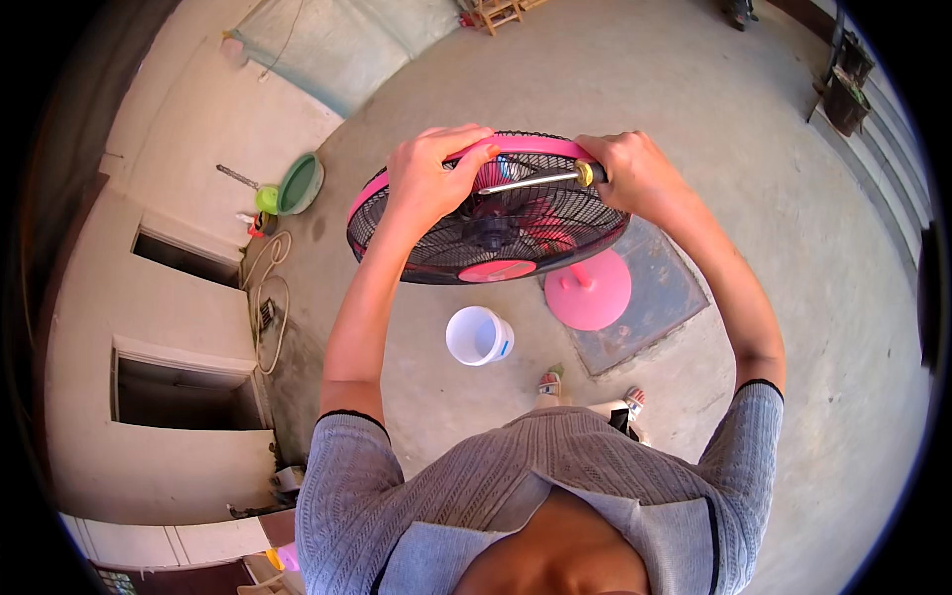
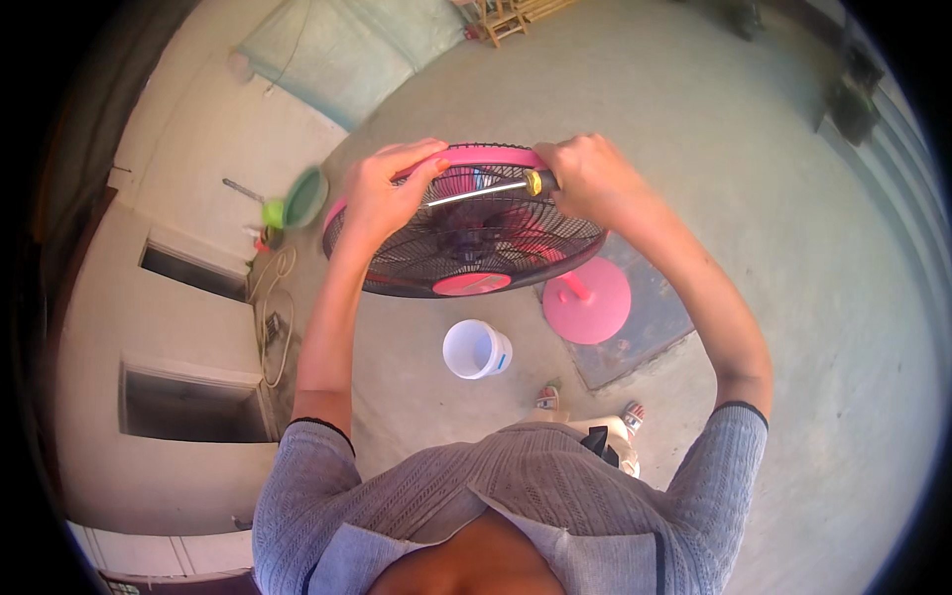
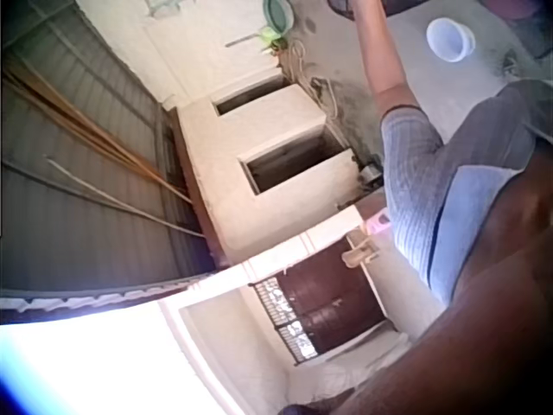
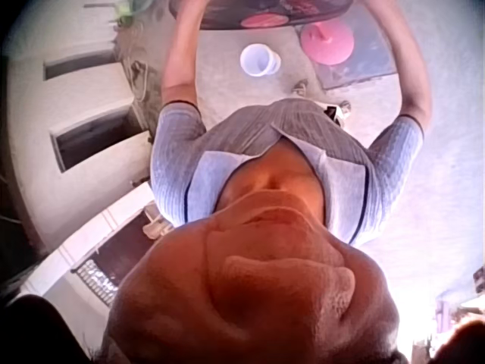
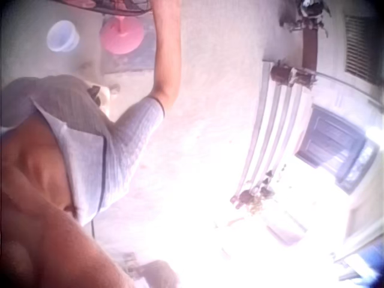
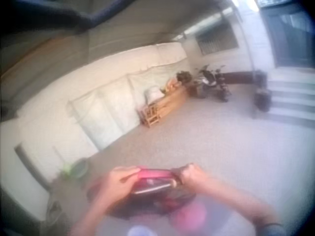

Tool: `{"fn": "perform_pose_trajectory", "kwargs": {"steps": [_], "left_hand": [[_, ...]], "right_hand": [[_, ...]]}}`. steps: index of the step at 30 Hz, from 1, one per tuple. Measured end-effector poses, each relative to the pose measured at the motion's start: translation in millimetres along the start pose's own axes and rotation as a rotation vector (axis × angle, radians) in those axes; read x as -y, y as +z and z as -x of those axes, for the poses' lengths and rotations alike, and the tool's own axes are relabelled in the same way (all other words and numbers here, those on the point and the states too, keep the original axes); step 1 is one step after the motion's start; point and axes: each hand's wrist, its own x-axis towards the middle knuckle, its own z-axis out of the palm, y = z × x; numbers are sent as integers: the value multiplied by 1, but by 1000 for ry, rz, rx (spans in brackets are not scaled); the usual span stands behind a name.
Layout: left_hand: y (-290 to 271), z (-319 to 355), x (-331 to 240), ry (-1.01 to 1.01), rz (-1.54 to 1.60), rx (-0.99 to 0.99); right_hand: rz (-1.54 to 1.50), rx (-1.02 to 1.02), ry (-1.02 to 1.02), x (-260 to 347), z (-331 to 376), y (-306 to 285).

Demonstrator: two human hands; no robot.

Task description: The person assembles a pink standing fan by attaching the front and rear wire cages to the fan head. They use a screwdriver to tighten the screws securing the cages in place.

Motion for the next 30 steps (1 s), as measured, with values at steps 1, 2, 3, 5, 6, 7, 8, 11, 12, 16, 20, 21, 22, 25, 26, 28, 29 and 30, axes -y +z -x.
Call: {"fn": "perform_pose_trajectory", "kwargs": {"steps": [1,2,3,5,6,7,8,11,12,16,20,21,22,25,26,28,29,30], "left_hand": [[1,1,0,10,-11,-7],[1,1,0,21,-23,-11],[1,1,-1,25,-17,-7],[1,0,-2,30,-7,1],[1,0,-2,33,-14,4],[1,0,-4,35,-20,7],[1,0,-4,39,-23,10],[-2,0,-1,128,-34,0],[-3,0,-2,87,-15,21],[-2,-6,-3,-69,72,118],[4,-6,4,-69,105,108],[5,-5,3,-66,105,101],[5,-3,2,-63,105,94],[6,-3,1,-116,129,100],[6,-2,0,-147,142,106],[5,-4,-2,-141,141,99],[7,-3,-2,-141,141,98],[8,-3,0,-137,150,96]], "right_hand": [[12,-10,-1,1,1,0],[16,-22,0,1,1,2],[21,-34,1,0,1,5],[29,-40,12,-1,2,6],[32,-34,22,0,1,7],[36,-29,33,0,1,7],[26,-53,23,-2,2,8],[11,-99,3,-6,3,11],[16,-96,3,-6,3,11],[10,-92,3,-5,2,8],[21,-78,5,-3,2,9],[16,-85,9,-3,4,10],[10,-92,12,-3,5,11],[29,-90,37,-3,5,13],[32,-96,38,-3,5,13],[38,-107,41,-4,4,14],[27,-137,27,-5,5,15],[18,-168,14,-5,5,16]]}}
